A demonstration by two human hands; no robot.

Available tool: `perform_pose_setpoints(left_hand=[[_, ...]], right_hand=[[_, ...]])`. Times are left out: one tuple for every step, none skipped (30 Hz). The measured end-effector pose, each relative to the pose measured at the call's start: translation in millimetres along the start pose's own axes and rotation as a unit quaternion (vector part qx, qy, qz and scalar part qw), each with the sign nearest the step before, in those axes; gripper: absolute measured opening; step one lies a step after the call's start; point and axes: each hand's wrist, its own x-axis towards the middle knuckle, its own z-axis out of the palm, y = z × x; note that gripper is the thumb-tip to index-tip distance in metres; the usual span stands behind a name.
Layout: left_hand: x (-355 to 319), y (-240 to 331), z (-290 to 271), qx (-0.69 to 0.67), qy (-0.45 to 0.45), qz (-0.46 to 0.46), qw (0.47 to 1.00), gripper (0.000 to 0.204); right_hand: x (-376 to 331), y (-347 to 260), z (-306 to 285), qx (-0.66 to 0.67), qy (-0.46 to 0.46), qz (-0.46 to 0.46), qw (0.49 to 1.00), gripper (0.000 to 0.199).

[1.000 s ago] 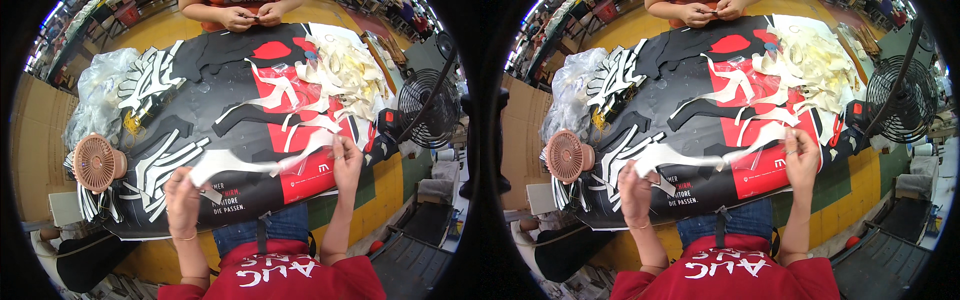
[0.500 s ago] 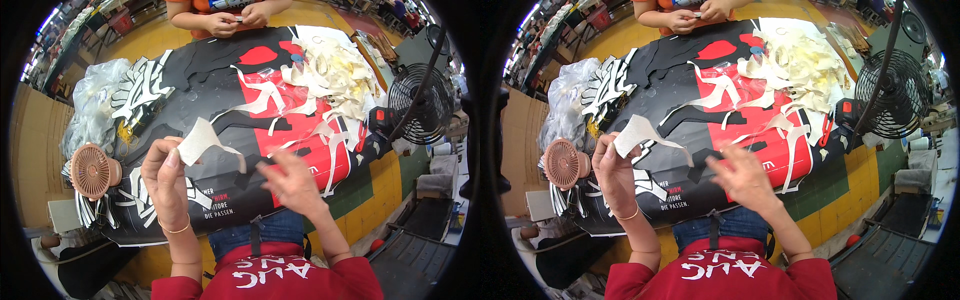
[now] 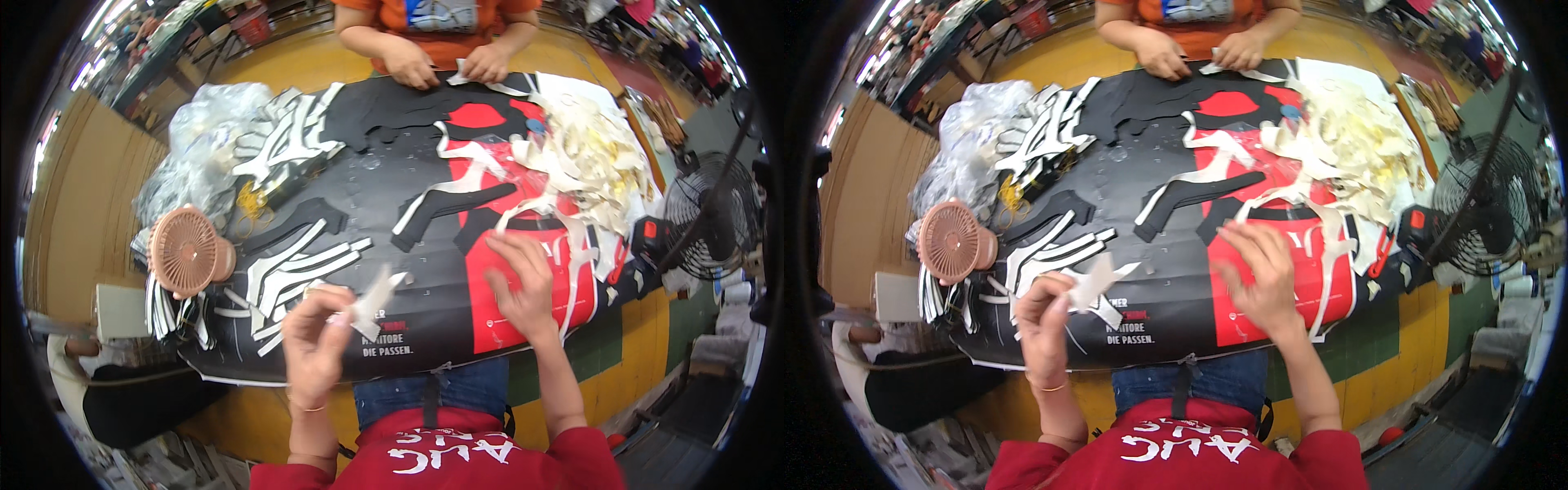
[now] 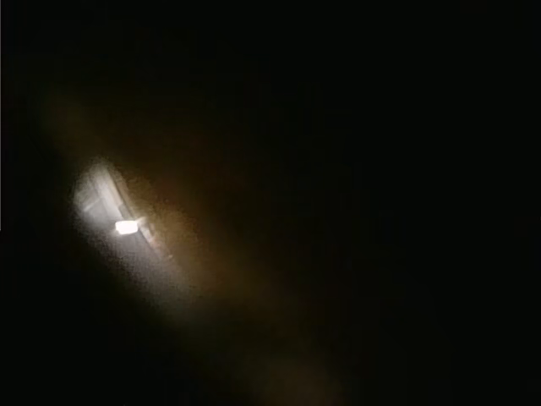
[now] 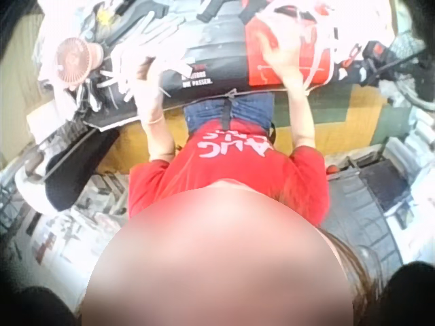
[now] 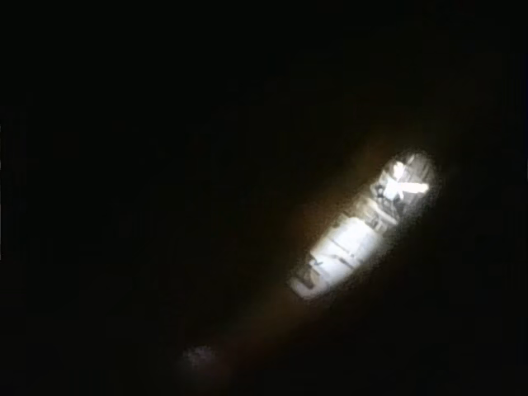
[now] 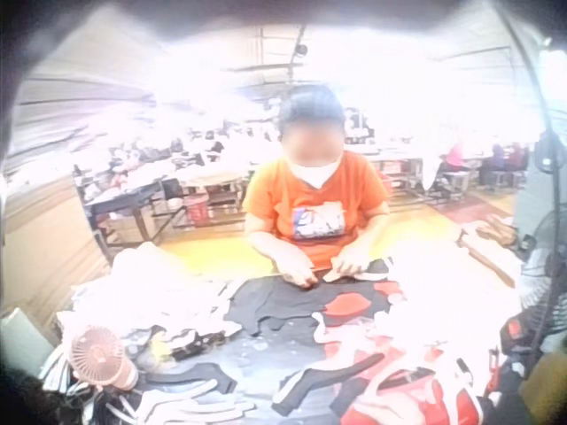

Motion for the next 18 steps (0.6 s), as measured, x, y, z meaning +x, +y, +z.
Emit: perform_pose_setpoints(left_hand=[[-1.2, -1.2, 9.5, 0.014, -0.030, 0.001, 0.999, 0.005], [-0.8, -2.6, 19.2, 0.030, -0.061, 0.000, 0.998, 0.006], [-1.4, -3.5, 28.9, 0.078, -0.114, 0.005, 0.990, 0.008], [-1.9, -4.6, 39.1, 0.125, -0.169, 0.011, 0.978, 0.009], [-0.6, -6.6, 47.9, 0.123, -0.195, 0.022, 0.973, 0.010], [2.2, -8.7, 53.1, 0.120, -0.226, 0.030, 0.966, 0.011], [7.3, -10.8, 53.8, 0.130, -0.231, 0.070, 0.962, 0.012], [14.5, -13.2, 49.9, 0.101, -0.234, 0.080, 0.964, 0.011], [24.7, -16.5, 41.4, 0.142, -0.220, 0.119, 0.958, 0.011], [37.7, -20.9, 29.1, 0.181, -0.205, 0.156, 0.949, 0.012], [57.1, -27.6, 12.9, 0.213, -0.166, 0.168, 0.948, 0.014], [78.2, -34.9, -4.6, 0.243, -0.123, 0.180, 0.945, 0.017], [97.4, -43.0, -20.9, 0.307, -0.094, 0.184, 0.929, 0.021], [113.9, -51.6, -36.6, 0.369, -0.063, 0.190, 0.908, 0.025], [127.1, -60.5, -49.6, 0.452, -0.038, 0.192, 0.870, 0.030], [135.3, -68.7, -61.4, 0.542, -0.020, 0.151, 0.827, 0.035], [139.7, -74.6, -72.6, 0.538, -0.032, 0.152, 0.829, 0.040], [142.2, -79.4, -81.4, 0.546, -0.057, 0.094, 0.831, 0.044]], right_hand=[[-8.7, -17.3, -2.6, 0.116, -0.022, 0.030, 0.993, 0.066], [-16.7, -34.5, -0.8, 0.216, -0.061, 0.073, 0.972, 0.072], [-22.9, -48.8, 4.8, 0.239, -0.051, 0.050, 0.968, 0.077], [-28.2, -59.3, 10.1, 0.230, -0.067, 0.046, 0.970, 0.083], [-30.3, -64.6, 18.1, 0.208, -0.033, 0.041, 0.977, 0.066], [-32.3, -66.4, 23.4, 0.218, 0.006, 0.074, 0.973, 0.059], [-33.8, -65.6, 27.7, 0.220, 0.030, 0.115, 0.968, 0.051], [-35.6, -63.7, 30.7, 0.225, 0.067, 0.131, 0.963, 0.043], [-36.5, -59.4, 32.2, 0.255, 0.091, 0.176, 0.947, 0.026], [-37.9, -54.7, 31.7, 0.291, 0.101, 0.179, 0.934, 0.019], [-38.7, -49.3, 30.1, 0.302, 0.092, 0.207, 0.926, 0.016], [-40.1, -45.5, 29.2, 0.326, 0.100, 0.208, 0.917, 0.013], [-41.1, -42.7, 32.2, 0.370, 0.103, 0.229, 0.894, 0.011], [-42.2, -39.7, 33.2, 0.399, 0.111, 0.259, 0.873, 0.012], [-41.7, -35.6, 35.9, 0.428, 0.119, 0.286, 0.849, 0.013], [-41.7, -31.5, 37.9, 0.460, 0.124, 0.314, 0.821, 0.014], [-42.3, -27.9, 38.8, 0.510, 0.136, 0.323, 0.786, 0.015], [-43.1, -23.8, 38.2, 0.521, 0.153, 0.323, 0.775, 0.014]])
